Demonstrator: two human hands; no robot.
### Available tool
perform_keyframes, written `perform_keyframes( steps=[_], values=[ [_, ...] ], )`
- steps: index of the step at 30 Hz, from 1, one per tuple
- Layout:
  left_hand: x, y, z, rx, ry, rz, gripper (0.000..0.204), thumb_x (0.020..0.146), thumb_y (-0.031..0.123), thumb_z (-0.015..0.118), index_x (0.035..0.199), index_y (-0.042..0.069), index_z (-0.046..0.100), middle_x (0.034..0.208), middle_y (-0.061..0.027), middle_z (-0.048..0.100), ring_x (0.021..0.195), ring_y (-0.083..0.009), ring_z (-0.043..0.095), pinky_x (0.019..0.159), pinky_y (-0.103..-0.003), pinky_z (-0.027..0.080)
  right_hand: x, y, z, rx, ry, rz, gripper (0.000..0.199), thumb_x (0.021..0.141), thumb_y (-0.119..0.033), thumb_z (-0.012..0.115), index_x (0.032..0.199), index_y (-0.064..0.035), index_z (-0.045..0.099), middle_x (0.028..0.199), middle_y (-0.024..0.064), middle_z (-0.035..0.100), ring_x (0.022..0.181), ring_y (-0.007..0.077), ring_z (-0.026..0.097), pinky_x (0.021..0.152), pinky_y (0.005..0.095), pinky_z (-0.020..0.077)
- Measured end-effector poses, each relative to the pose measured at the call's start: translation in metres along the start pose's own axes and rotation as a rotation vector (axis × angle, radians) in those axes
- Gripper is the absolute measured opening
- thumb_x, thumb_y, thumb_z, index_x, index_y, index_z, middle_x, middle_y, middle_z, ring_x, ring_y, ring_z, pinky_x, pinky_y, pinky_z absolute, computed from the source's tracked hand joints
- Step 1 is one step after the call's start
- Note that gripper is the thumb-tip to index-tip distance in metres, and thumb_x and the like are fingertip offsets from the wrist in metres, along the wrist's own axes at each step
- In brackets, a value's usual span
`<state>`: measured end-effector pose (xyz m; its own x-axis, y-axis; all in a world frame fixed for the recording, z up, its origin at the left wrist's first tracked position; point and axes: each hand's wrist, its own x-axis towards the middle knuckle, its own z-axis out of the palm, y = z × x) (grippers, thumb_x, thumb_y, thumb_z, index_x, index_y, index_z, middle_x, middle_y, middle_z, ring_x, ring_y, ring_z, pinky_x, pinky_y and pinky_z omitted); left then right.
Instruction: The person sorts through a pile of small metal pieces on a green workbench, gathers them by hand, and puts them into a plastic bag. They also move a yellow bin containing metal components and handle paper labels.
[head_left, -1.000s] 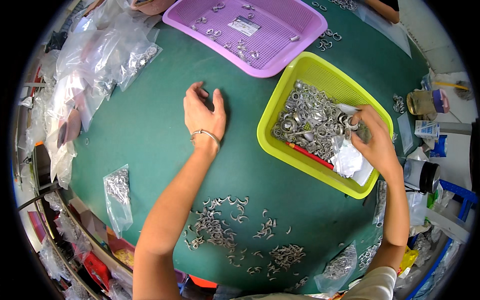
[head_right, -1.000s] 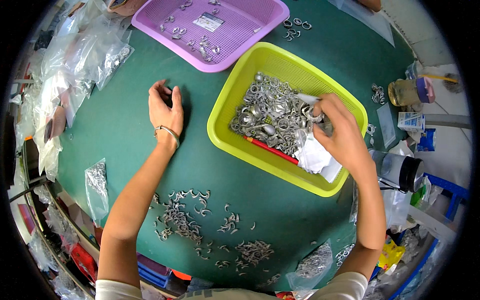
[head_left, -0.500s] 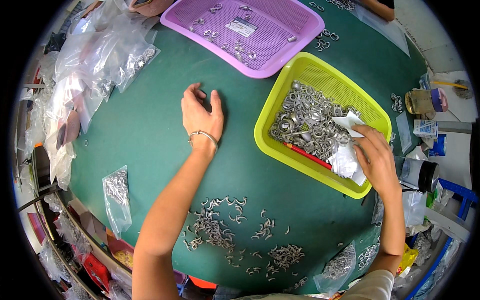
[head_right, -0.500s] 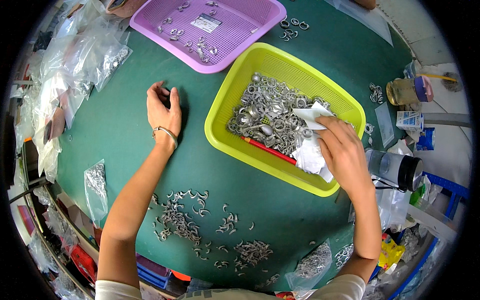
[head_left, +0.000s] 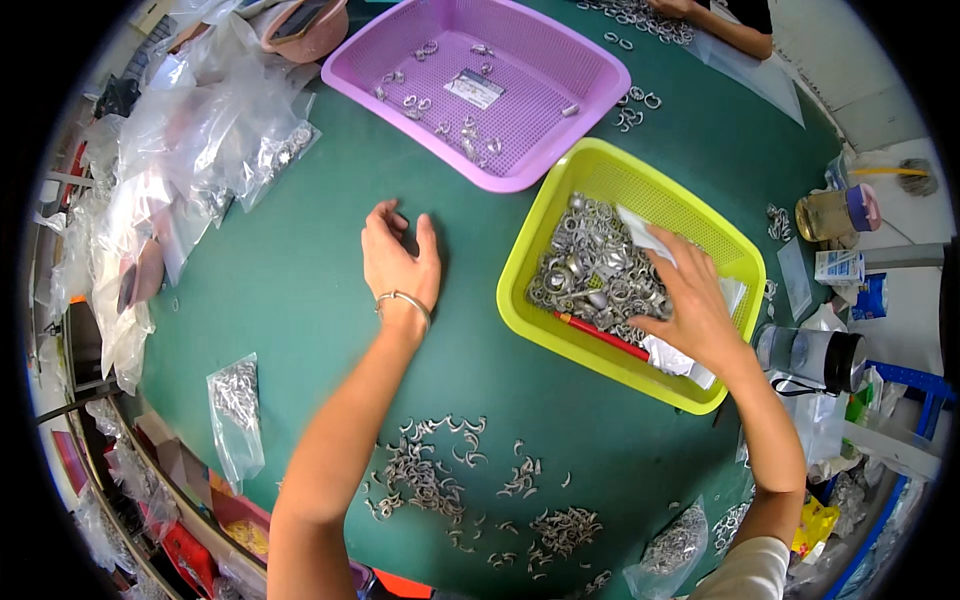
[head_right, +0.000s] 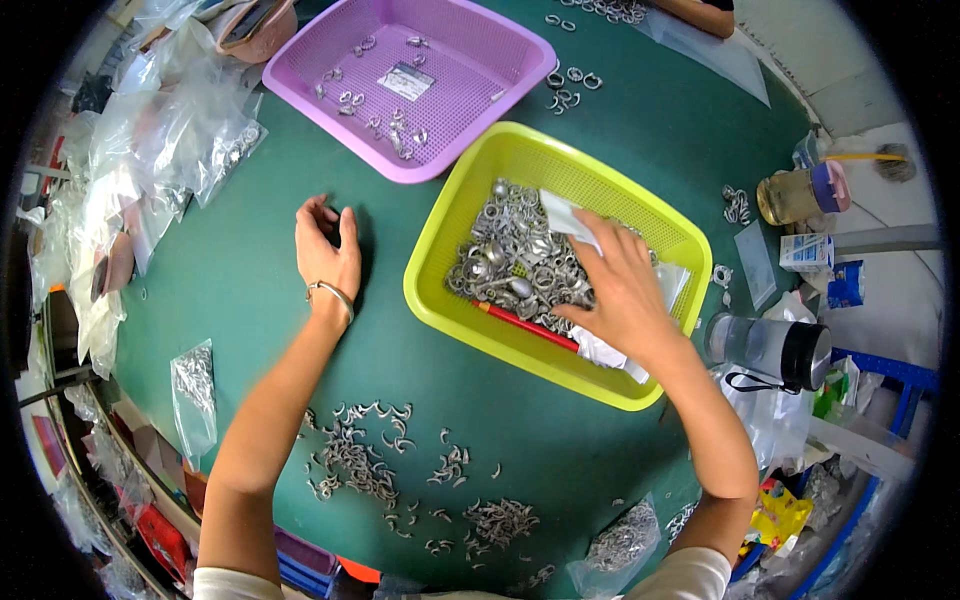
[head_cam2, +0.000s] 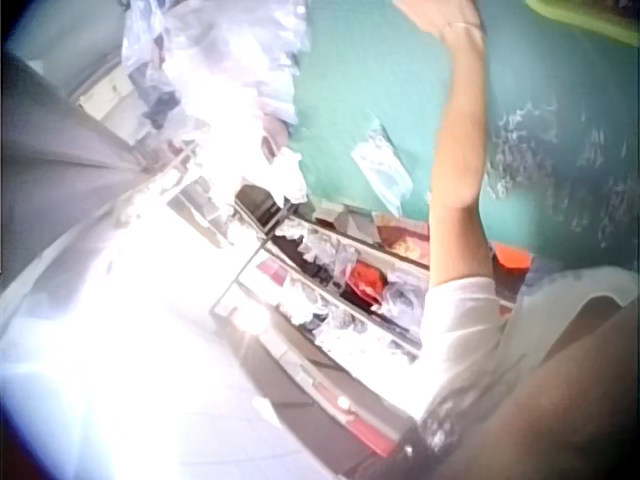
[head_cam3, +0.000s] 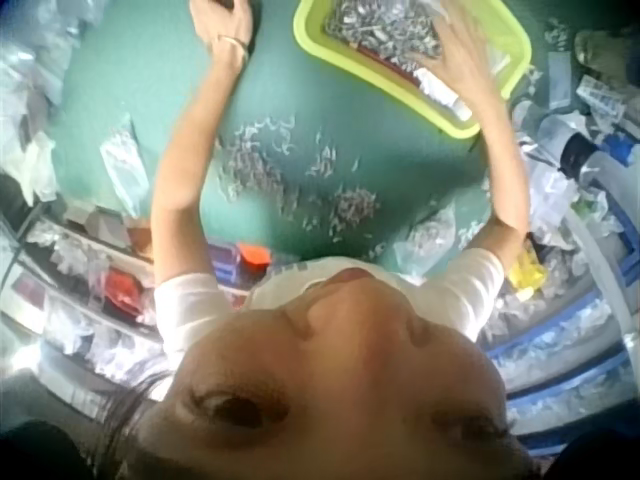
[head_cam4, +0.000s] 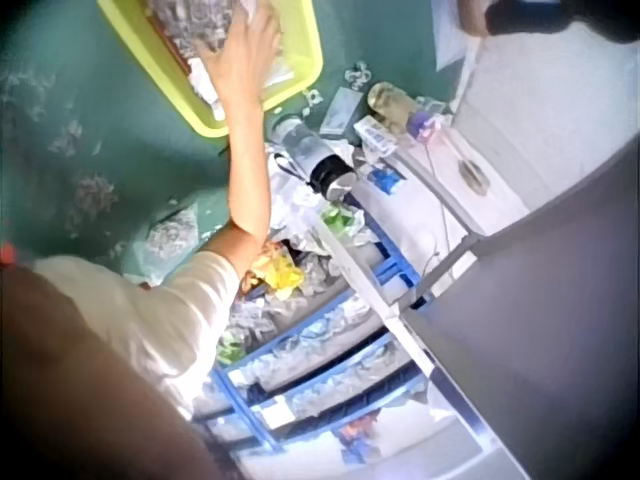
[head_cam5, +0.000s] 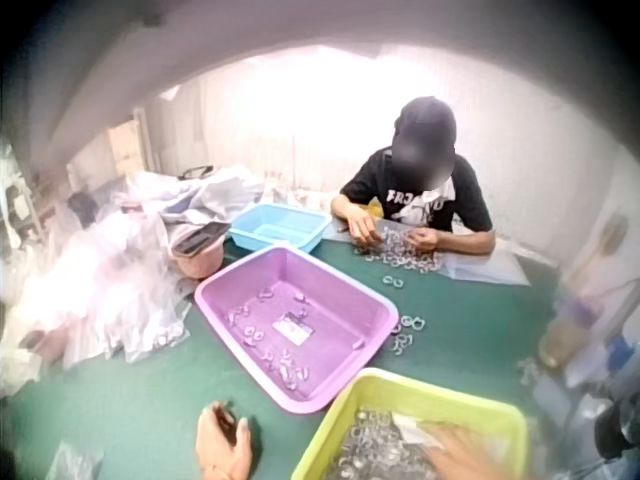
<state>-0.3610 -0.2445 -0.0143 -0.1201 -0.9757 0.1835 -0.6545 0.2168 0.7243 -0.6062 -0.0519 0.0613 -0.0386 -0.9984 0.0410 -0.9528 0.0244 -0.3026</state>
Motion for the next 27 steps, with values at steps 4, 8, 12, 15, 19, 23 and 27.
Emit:
perform_keyframes(
  steps=[4, 8, 12, 15, 19, 23, 27],
  values=[
    [0.0, 0.001, 0.0, -0.011, 0.002, -0.006, 0.041, 0.084, 0.024, 0.061, 0.117, 0.001, 0.049, 0.09, -0.0087, 0.051, 0.08, -0.0228, 0.052, 0.073, -0.035, 0.045, 0.005, -0.006, 0.003, 0.011, 0.025, 0.069, 0.081, 0.06, -0.02, 0.082, 0.129, -0.0004, 0.044, 0.131, 0.0166, 0.042, 0.114, 0.0363, 0.045, 0.097, 0.0459, 0.0356],
    [-0.001, 0.003, -0.001, -0.015, 0.008, 0.0, 0.04, 0.084, 0.024, 0.06, 0.116, 0.001, 0.049, 0.09, -0.0087, 0.051, 0.081, -0.0233, 0.052, 0.074, -0.036, 0.045, 0.009, -0.005, 0.01, 0.124, 0.129, 0.192, 0.073, 0.062, -0.012, 0.081, 0.127, -0.0058, 0.049, 0.116, 0.0181, 0.054, 0.105, 0.0376, 0.052, 0.088, 0.0442, 0.0416],
    [-0.001, 0.002, -0.001, -0.021, 0.008, -0.005, 0.04, 0.084, 0.023, 0.06, 0.116, 0.001, 0.049, 0.09, -0.0088, 0.052, 0.082, -0.0237, 0.052, 0.074, -0.036, 0.045, 0.019, -0.015, 0.016, 0.211, 0.242, 0.206, 0.054, 0.071, -0.008, 0.075, 0.12, -0.0029, 0.053, 0.101, 0.0193, 0.058, 0.092, 0.0378, 0.057, 0.08, 0.0422, 0.0454],
    [0.0, 0.002, 0.0, -0.009, 0.008, 0.01, 0.04, 0.084, 0.023, 0.06, 0.115, 0.001, 0.049, 0.089, -0.0089, 0.052, 0.082, -0.0239, 0.052, 0.074, -0.036, 0.045, 0.029, -0.024, 0.019, 0.353, 0.281, 0.219, 0.038, 0.079, -0.005, 0.067, 0.116, -0.0034, 0.056, 0.1, 0.0195, 0.059, 0.09, 0.0369, 0.058, 0.078, 0.0403, 0.0464],
    [0.0, 0.002, 0.0, -0.013, 0.008, 0.004, 0.04, 0.084, 0.024, 0.061, 0.115, 0.001, 0.049, 0.089, -0.0089, 0.052, 0.082, -0.024, 0.052, 0.074, -0.036, 0.045, 0.035, -0.045, 0.016, 0.387, 0.2, 0.148, 0.04, 0.083, -0.008, 0.062, 0.121, -0.0002, 0.051, 0.107, 0.0239, 0.054, 0.094, 0.0405, 0.055, 0.082, 0.0443, 0.0457],
    [0.0, 0.002, -0.001, -0.02, 0.018, 0.01, 0.04, 0.084, 0.023, 0.061, 0.115, 0.001, 0.05, 0.089, -0.009, 0.052, 0.082, -0.024, 0.052, 0.074, -0.037, 0.045, 0.026, -0.057, 0.01, 0.266, 0.105, -0.02, 0.054, 0.083, -0.01, 0.061, 0.13, 0.0062, 0.039, 0.131, 0.0228, 0.042, 0.113, 0.0407, 0.047, 0.096, 0.0448, 0.0411],
    [0.0, 0.001, 0.0, -0.014, 0.02, 0.017, 0.04, 0.084, 0.023, 0.061, 0.115, 0.001, 0.05, 0.089, -0.0089, 0.052, 0.082, -0.0241, 0.052, 0.075, -0.037, 0.045, 0.023, -0.059, -0.002, 0.002, 0.143, -0.02, 0.056, 0.083, -0.011, 0.061, 0.131, 0.007, 0.038, 0.135, 0.0222, 0.038, 0.118, 0.0406, 0.043, 0.097, 0.045, 0.0384]
  ],
)
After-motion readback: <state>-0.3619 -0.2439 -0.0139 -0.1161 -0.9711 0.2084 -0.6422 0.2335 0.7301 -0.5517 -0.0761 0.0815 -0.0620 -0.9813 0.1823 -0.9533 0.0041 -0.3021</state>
